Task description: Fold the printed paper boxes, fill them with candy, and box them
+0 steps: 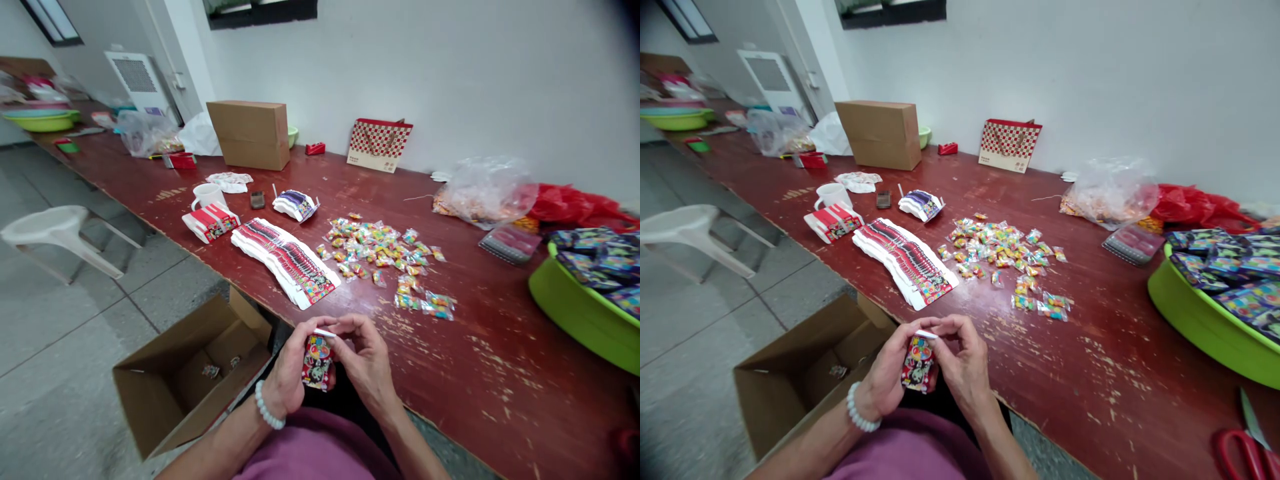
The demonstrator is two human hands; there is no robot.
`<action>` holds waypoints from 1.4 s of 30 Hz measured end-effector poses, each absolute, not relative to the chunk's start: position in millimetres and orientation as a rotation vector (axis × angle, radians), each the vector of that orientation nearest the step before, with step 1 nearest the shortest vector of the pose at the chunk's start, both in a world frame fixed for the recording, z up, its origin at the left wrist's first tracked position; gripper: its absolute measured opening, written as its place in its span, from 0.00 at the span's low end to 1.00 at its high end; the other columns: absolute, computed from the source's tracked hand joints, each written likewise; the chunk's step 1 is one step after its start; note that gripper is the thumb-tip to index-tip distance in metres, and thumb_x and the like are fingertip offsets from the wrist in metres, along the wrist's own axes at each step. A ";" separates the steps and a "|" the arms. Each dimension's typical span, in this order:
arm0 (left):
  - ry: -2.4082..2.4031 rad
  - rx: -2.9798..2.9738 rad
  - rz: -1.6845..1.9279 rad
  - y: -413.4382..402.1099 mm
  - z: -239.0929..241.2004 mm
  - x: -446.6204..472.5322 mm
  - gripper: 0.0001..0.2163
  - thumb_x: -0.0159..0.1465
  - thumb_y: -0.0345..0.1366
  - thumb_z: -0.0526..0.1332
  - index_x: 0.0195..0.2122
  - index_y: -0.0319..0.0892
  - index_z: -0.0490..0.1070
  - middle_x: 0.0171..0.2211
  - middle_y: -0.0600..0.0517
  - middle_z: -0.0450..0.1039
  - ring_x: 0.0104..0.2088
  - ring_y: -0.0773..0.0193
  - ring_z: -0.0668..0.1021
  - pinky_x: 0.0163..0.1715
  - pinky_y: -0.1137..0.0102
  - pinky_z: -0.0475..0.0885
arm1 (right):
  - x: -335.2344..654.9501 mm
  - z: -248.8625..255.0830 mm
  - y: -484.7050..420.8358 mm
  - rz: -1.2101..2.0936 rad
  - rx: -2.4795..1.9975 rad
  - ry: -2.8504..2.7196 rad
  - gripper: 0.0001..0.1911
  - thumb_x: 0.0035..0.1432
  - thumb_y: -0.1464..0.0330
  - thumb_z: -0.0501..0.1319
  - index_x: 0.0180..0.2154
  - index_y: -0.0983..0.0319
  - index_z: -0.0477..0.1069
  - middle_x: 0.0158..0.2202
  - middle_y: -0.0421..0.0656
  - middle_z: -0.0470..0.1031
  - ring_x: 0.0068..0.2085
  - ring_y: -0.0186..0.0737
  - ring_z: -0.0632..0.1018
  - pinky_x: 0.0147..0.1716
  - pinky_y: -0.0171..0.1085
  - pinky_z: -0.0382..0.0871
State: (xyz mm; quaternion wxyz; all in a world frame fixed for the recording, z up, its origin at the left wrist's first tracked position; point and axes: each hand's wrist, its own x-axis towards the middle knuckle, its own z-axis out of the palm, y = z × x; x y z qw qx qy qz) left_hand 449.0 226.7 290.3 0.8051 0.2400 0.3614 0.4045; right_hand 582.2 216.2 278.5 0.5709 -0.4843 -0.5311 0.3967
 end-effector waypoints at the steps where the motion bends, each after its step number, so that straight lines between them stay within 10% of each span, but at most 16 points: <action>1: 0.788 0.529 0.856 226.4 289.4 448.2 0.20 0.64 0.47 0.55 0.54 0.43 0.70 0.38 0.48 0.78 0.18 0.67 0.74 0.15 0.73 0.68 | 583.5 279.4 216.4 0.912 -1.120 -1.321 0.04 0.57 0.70 0.66 0.37 0.58 0.74 0.34 0.41 0.77 0.35 0.39 0.78 0.36 0.36 0.71; 32: 0.997 0.796 0.730 226.6 297.7 445.6 0.29 0.64 0.56 0.54 0.57 0.39 0.71 0.22 0.50 0.73 0.19 0.64 0.72 0.16 0.73 0.66 | 588.9 289.2 226.7 1.317 -1.191 -1.183 0.13 0.52 0.60 0.69 0.27 0.62 0.73 0.24 0.40 0.75 0.22 0.34 0.72 0.23 0.34 0.66; 42: 0.902 0.593 0.912 233.3 284.9 443.9 0.17 0.61 0.41 0.60 0.48 0.38 0.76 0.44 0.45 0.79 0.42 0.58 0.79 0.42 0.69 0.73 | 578.7 276.8 211.0 0.759 -1.132 -1.681 0.06 0.60 0.68 0.62 0.40 0.58 0.72 0.41 0.45 0.73 0.43 0.44 0.74 0.40 0.40 0.69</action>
